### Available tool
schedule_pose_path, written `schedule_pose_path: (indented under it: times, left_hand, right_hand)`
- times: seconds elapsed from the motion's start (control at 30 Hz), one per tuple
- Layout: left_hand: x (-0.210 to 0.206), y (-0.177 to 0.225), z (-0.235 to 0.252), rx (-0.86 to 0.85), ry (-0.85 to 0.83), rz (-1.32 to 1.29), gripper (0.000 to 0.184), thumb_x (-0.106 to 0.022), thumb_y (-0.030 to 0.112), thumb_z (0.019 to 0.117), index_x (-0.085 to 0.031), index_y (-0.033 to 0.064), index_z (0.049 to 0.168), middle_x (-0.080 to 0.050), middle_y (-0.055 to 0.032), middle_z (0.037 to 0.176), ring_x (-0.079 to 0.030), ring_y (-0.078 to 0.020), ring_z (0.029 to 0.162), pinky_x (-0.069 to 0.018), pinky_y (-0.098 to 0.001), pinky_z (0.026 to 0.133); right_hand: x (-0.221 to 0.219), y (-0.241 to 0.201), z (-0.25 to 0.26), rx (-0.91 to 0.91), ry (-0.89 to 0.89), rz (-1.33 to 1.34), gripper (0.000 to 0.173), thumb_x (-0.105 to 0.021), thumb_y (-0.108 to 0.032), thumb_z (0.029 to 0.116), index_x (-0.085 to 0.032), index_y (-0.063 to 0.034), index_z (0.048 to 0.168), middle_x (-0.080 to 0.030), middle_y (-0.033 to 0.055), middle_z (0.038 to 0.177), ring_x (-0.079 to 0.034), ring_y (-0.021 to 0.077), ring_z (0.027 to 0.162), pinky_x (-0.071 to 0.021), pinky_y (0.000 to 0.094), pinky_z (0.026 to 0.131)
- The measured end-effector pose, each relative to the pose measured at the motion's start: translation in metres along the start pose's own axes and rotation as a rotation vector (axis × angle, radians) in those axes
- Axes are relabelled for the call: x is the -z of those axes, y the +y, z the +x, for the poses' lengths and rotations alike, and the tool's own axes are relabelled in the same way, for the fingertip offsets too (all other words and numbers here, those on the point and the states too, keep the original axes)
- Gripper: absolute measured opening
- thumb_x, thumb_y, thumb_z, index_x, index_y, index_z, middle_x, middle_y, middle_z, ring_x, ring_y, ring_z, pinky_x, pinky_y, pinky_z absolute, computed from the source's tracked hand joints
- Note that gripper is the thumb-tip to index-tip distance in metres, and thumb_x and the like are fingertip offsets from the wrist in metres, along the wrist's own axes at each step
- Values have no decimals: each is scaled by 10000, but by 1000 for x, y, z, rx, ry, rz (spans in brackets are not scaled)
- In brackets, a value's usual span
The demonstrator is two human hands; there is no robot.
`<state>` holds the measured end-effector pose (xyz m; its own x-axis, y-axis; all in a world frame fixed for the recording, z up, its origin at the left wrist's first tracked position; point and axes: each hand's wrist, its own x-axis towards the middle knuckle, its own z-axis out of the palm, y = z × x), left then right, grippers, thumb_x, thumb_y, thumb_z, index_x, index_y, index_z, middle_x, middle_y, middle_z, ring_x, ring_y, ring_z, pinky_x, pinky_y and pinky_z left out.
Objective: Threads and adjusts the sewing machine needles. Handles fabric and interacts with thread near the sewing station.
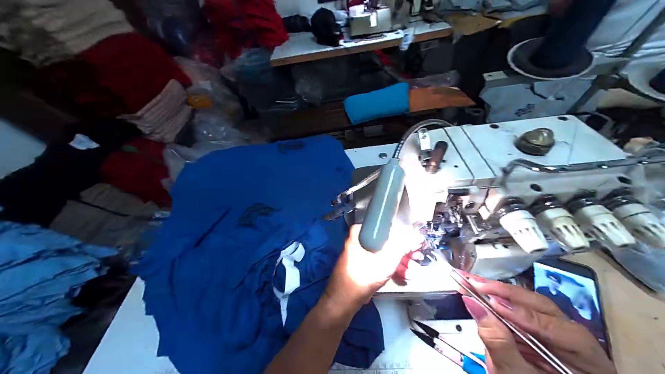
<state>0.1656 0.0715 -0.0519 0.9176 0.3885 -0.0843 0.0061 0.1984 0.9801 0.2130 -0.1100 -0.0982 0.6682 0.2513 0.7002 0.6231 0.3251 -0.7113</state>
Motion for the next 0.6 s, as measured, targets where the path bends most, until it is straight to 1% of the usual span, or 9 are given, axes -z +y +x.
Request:
schedule_pose_path:
  times: [0.17, 0.33, 0.5, 0.6]
  left_hand:
    - [2, 1, 1, 23, -4, -16, 95, -642, 49, 956, -679, 19, 874, -650, -59, 630, -616, -92, 503, -544, -224, 504]
    - [2, 1, 0, 16, -14, -19, 110, -645, 53, 952, -681, 27, 851, -647, -61, 623, -619, -89, 506, -540, -220, 500]
    - [2, 0, 0, 6, -10, -22, 117, -646, 38, 949, -674, 29, 836, -639, -56, 617, -602, -84, 491, -532, -215, 491]
    - [2, 1, 0, 25, -14, -23, 99, -648, 34, 950, -674, 15, 857, -644, -71, 633, -610, -95, 497, -540, -219, 495]
  right_hand:
    - [-2, 4, 1, -12, -11, -4, 201, -713, -98, 946, -733, -223, 1101, -736, -59, 1139, -717, 120, 1071, -628, 253, 877]
    - [-5, 8, 2, -5, 4, 6, 191, -715, -92, 939, -737, -214, 1084, -741, -40, 1127, -724, 143, 1065, -637, 280, 875]
    - [-9, 12, 1, 9, 43, -9, 164, -727, -96, 930, -745, -208, 1048, -746, -44, 1103, -731, 128, 1031, -640, 264, 847]
    - [-9, 13, 1, 2, 50, -5, 153, -724, -102, 933, -742, -209, 1041, -748, -43, 1096, -729, 130, 1036, -636, 262, 850]
